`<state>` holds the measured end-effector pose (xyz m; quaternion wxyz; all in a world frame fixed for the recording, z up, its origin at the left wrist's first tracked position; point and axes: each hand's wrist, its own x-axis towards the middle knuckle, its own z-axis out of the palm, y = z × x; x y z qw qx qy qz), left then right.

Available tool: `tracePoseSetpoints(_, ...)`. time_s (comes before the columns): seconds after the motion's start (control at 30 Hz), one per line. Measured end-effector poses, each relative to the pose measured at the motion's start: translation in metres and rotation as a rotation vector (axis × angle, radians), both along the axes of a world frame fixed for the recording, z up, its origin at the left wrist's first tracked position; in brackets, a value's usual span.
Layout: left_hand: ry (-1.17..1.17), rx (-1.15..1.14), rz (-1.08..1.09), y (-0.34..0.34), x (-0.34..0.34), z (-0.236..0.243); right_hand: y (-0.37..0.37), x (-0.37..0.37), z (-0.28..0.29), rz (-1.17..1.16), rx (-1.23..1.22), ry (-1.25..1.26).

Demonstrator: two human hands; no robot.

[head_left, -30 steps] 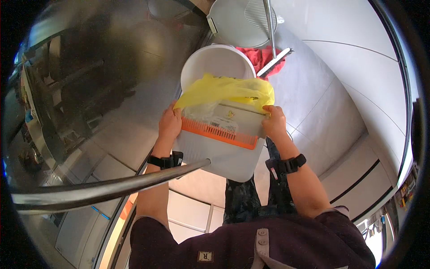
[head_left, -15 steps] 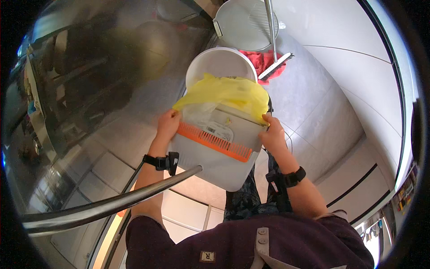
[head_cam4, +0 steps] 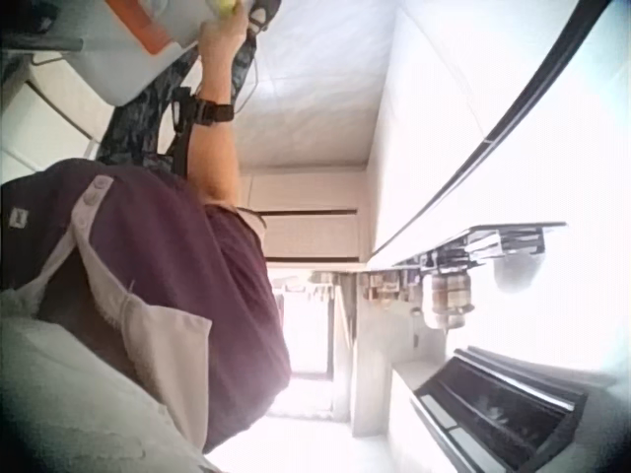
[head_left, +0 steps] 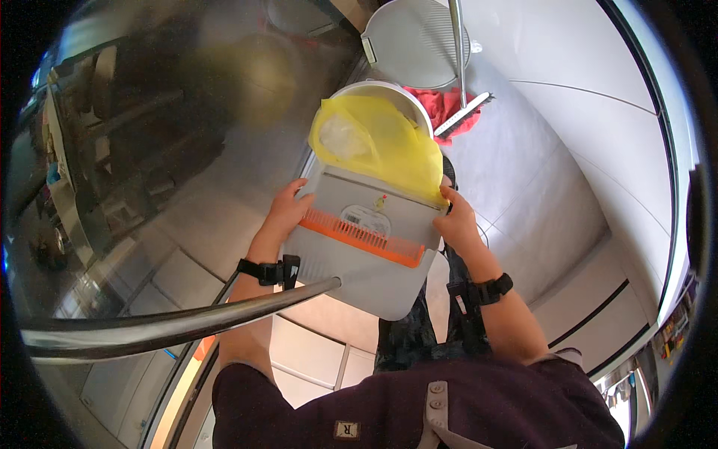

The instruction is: The person sweeps the floor with a broom, collects debris into a dustpan, empties the dustpan into a bin, and then washes their hands at a sink.

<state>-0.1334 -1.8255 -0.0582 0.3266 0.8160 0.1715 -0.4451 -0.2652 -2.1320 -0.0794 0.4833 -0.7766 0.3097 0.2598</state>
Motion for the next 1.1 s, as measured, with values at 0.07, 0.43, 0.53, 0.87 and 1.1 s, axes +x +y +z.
tracePoseSetpoints(0.07, 0.016, 0.022, -0.06, -0.007, 0.003, 0.005, -0.002, -0.003, -0.004, -0.053, 0.058, 0.045)
tracePoseSetpoints(0.43, 0.223, -0.141, 0.052, -0.023, -0.008, 0.015, -0.009, -0.007, -0.006, -0.137, -0.041, 0.115)
tracePoseSetpoints(0.53, 0.21, -0.117, 0.063, -0.016, -0.015, 0.025, -0.007, -0.004, -0.009, -0.142, -0.048, 0.012)
tracePoseSetpoints(0.87, 0.226, -0.292, 0.299, 0.017, -0.064, -0.004, -0.011, 0.013, -0.011, -0.063, -0.075, -0.072)
tracePoseSetpoints(1.1, 0.306, -0.354, 0.519, 0.033, -0.098, -0.026, -0.016, 0.081, 0.03, 0.215, 0.012, -0.174)
